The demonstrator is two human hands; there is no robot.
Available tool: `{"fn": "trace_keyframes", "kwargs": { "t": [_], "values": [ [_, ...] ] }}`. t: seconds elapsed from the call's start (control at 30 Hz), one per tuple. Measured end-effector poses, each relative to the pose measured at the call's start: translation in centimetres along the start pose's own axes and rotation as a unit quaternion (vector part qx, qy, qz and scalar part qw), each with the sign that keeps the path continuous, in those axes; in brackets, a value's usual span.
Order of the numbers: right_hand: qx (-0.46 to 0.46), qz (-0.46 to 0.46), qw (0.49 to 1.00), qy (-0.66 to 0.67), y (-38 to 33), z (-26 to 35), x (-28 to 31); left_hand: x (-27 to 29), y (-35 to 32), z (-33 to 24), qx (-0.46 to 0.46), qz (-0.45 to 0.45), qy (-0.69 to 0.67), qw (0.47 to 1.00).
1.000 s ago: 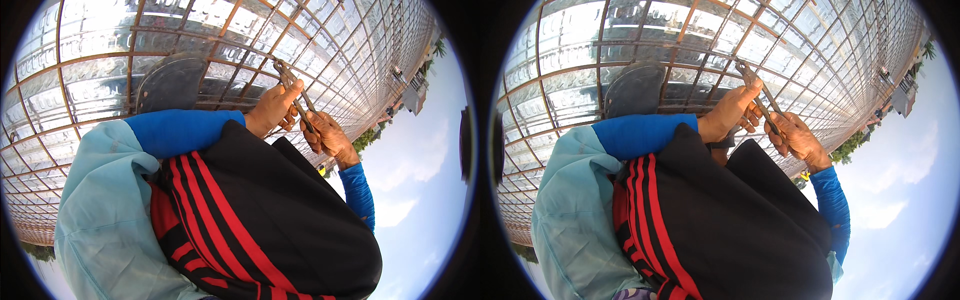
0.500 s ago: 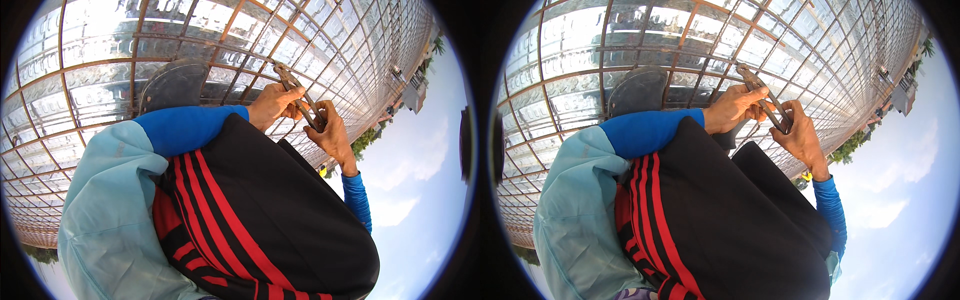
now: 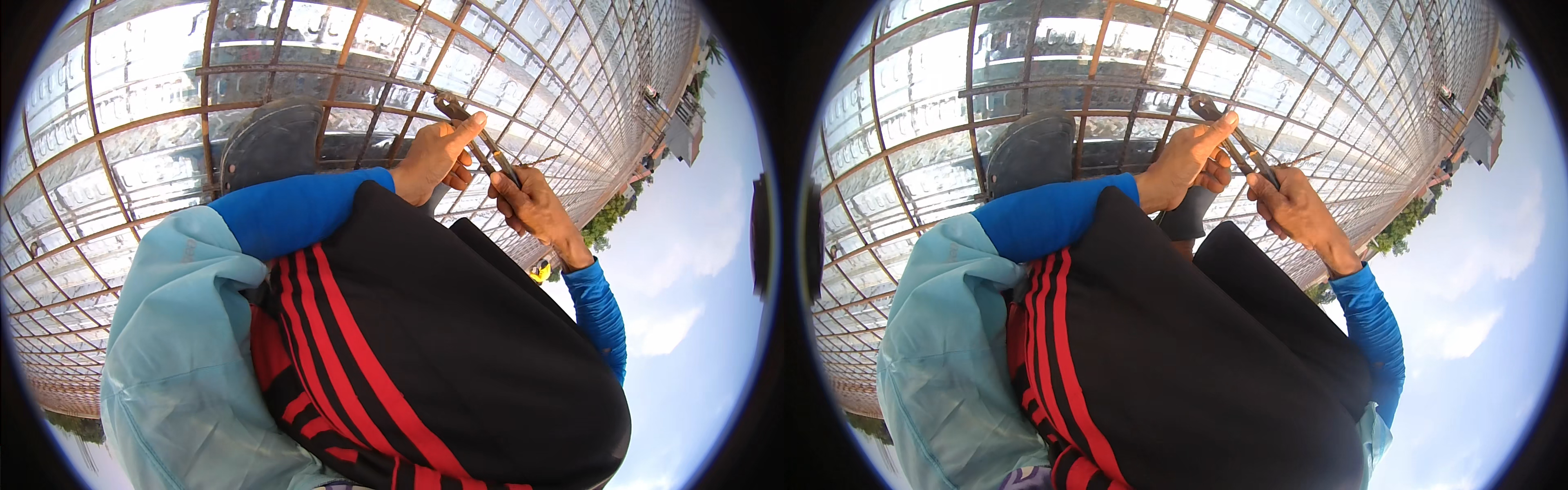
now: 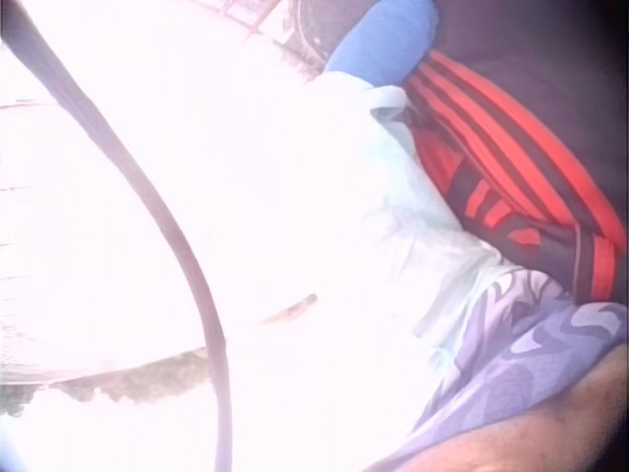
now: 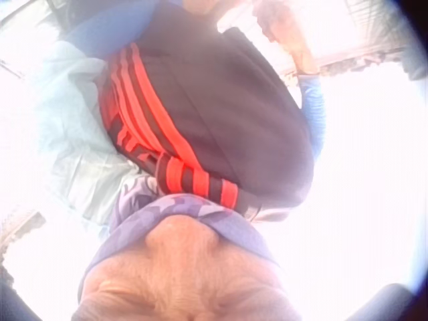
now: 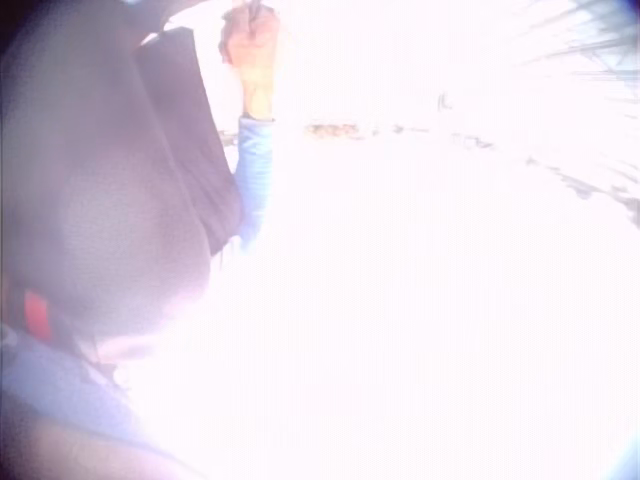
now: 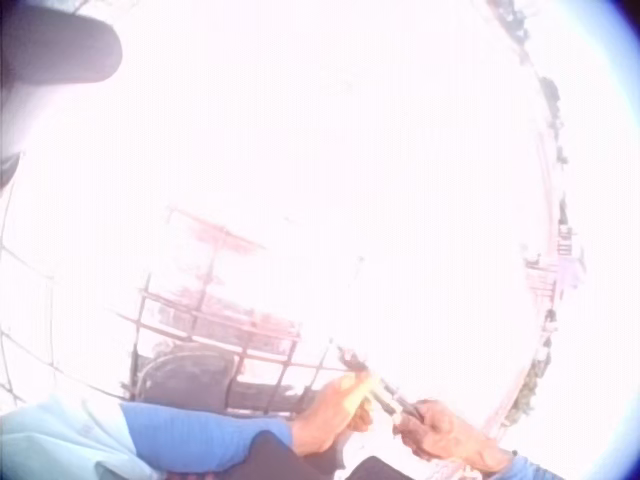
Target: The person sits on a metal rebar grid and uses pliers to bend and tie wire segments around intersecting rebar rods. They repeatedly position wire, twist it with pliers, and secure joints across the grid.
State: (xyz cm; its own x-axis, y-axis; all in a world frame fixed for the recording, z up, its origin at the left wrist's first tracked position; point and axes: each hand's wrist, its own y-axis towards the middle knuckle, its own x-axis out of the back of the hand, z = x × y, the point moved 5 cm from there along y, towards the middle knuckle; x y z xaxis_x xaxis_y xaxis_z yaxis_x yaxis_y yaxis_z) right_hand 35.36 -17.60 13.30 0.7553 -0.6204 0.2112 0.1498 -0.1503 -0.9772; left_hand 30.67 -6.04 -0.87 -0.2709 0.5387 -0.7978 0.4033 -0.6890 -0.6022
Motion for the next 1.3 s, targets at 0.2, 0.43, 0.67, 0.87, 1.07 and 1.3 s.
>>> {"fn": "trace_keyframes", "kwargs": {
  "t": [0.2, 0.43, 0.67, 0.87, 1.07, 1.3],
  "values": [
    [-0.096, 0.16, 0.904, 0.384, 0.2, -3.5, -2.3, 0.1, 0.8, 0.9, -0.031, 0.001, -0.046, 0.998],
    [-0.025, -0.034, 0.994, -0.105, 0.2, -1.1, -0.8, 0.7, 1.5, 0.9, -0.051, 0.018, -0.079, 0.995],
    [0.173, -0.339, 0.783, -0.492, -2.6, 0.4, -2.6, -0.4, 1.4, 0.7, -0.046, 0.011, -0.082, 0.995],
    [0.001, 0.096, 0.986, 0.137, -0.2, -2.7, -1.4, 1.4, -0.2, 0.8, -0.014, -0.093, 0.047, 0.994],
    [-0.062, 0.171, 0.893, 0.412, -0.5, -4.5, -3.3, 0.0, 0.7, 1.2, -0.038, 0.02, -0.03, 0.999],
    [0.039, -0.046, 0.994, 0.088, -1.1, -1.1, 0.7, -0.1, 1.3, 0.3, -0.043, 0.069, -0.053, 0.995]
  ]
}}
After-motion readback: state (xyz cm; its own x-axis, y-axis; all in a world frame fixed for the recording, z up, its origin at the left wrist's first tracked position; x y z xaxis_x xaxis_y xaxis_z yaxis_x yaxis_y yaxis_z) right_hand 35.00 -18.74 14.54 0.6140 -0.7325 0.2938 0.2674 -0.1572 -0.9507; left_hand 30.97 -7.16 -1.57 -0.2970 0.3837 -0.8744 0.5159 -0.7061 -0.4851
